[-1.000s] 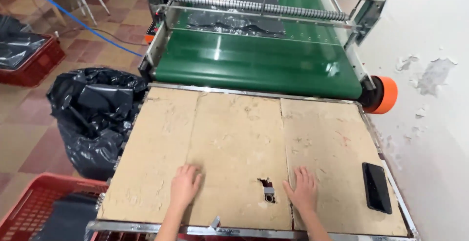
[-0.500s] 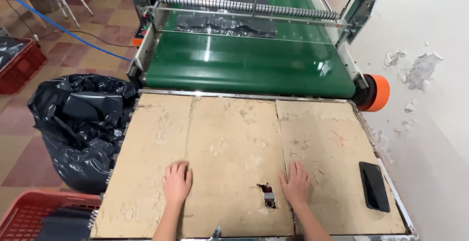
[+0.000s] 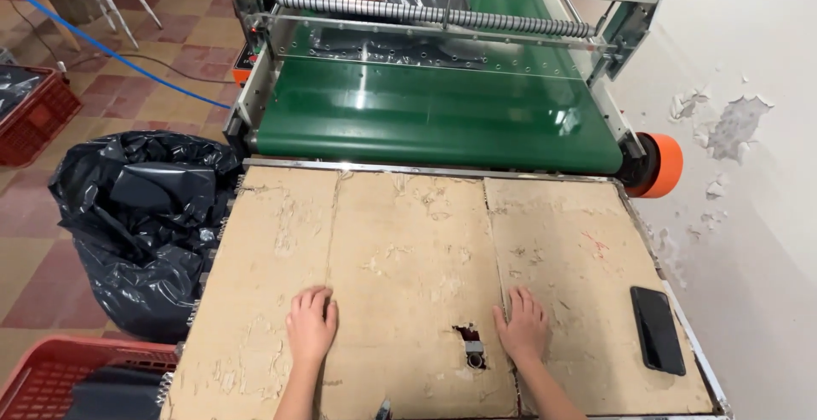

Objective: Folding large black plastic bags and stacking them into a red plastic crate at the end of a production line.

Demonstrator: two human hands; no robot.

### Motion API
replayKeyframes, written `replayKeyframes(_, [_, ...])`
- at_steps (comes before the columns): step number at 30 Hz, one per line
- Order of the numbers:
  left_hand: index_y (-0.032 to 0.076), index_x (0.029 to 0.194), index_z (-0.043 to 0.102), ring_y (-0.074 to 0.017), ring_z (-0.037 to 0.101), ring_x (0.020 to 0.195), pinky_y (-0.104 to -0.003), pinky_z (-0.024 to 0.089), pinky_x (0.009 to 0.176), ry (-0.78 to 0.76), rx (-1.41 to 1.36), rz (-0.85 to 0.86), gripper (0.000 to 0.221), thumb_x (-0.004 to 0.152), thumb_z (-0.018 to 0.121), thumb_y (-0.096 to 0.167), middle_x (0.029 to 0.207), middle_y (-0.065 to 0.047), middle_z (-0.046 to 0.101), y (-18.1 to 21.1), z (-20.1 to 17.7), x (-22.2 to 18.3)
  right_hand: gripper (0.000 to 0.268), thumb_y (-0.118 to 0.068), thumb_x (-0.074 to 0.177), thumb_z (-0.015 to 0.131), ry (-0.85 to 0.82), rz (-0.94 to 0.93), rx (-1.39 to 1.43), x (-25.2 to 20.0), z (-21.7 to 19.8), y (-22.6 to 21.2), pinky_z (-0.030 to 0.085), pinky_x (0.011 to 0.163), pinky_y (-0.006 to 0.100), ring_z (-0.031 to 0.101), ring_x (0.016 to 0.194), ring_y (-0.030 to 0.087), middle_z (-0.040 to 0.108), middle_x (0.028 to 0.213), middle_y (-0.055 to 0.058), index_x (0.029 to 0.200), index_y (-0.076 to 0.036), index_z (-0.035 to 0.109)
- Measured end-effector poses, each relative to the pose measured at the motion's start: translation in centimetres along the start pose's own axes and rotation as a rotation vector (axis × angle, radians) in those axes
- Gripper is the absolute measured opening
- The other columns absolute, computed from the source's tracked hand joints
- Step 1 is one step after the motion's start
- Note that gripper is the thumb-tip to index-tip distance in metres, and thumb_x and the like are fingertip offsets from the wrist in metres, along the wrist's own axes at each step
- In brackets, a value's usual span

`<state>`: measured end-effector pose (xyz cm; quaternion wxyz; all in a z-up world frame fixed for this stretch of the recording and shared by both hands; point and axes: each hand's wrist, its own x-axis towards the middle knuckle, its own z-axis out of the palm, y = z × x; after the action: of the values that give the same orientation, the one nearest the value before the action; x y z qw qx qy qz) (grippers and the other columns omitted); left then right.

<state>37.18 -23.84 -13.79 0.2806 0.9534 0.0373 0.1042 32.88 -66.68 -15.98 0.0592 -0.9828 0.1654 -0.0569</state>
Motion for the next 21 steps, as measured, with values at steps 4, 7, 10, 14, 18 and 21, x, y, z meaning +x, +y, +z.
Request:
replayKeyframes(4, [0.024,0.111,0.069,-0.0211,0.052,0.121,-0.051,0.051,0.082,0.022,-0.012,0.003,0.027,0.090,0.055,0.033,0.122,0.008,0.064,-0.36,0.40,0.04,0.063,-0.060,0.093,0.040,0.038,-0.004,0.016,0.10,0.59,0.24,0.029,0.116,0.047,0.040,0.141,0.021,0.044,0.154,-0.002,0.143,-0.023,0.050])
replayKeyframes(7, [0.025,0.111,0.069,-0.0212,0.053,0.121,-0.049,0.051,0.080,0.041,-0.005,0.013,0.027,0.089,0.056,0.033,0.122,0.008,0.065,-0.53,0.68,0.03,0.061,-0.059,0.091,0.043,0.102,-0.021,0.016,0.07,0.86,0.42,0.034,0.111,0.045,0.043,0.139,0.022,0.049,0.151,-0.002,0.140,-0.024,0.054])
replayKeyframes(10, [0.026,0.112,0.069,-0.0204,0.052,0.121,-0.050,0.051,0.081,0.024,-0.009,-0.002,0.028,0.089,0.056,0.033,0.123,0.009,0.063,-0.37,0.43,0.02,0.063,-0.060,0.093,0.041,0.059,-0.014,0.019,0.06,0.66,0.34,0.032,0.113,0.046,0.042,0.140,0.021,0.046,0.153,-0.001,0.142,-0.023,0.052])
replayKeyframes(14, [0.026,0.111,0.068,-0.0207,0.053,0.121,-0.051,0.051,0.080,0.038,-0.008,0.010,0.027,0.088,0.056,0.032,0.123,0.009,0.064,-0.27,0.29,-0.03,0.062,-0.059,0.093,0.041,0.063,-0.021,0.041,-0.04,0.33,0.16,0.029,0.115,0.048,0.039,0.142,0.022,0.047,0.152,0.001,0.141,-0.022,0.052])
replayKeyframes(18, [0.025,0.111,0.068,-0.0214,0.052,0.123,-0.051,0.051,0.080,0.031,0.002,0.008,0.027,0.088,0.057,0.032,0.124,0.009,0.063,-0.50,0.61,0.04,0.063,-0.060,0.093,0.039,0.033,-0.004,0.012,0.00,0.17,0.11,0.030,0.115,0.047,0.038,0.144,0.021,0.045,0.154,0.000,0.142,-0.022,0.051])
replayKeyframes(21, [0.024,0.111,0.068,-0.0210,0.052,0.122,-0.051,0.051,0.080,0.020,-0.015,0.005,0.027,0.089,0.056,0.032,0.123,0.009,0.064,-0.09,0.04,-0.05,0.061,-0.058,0.093,0.041,0.064,-0.023,0.017,-0.07,0.33,0.20,0.030,0.115,0.046,0.040,0.142,0.022,0.047,0.152,0.000,0.141,-0.021,0.052])
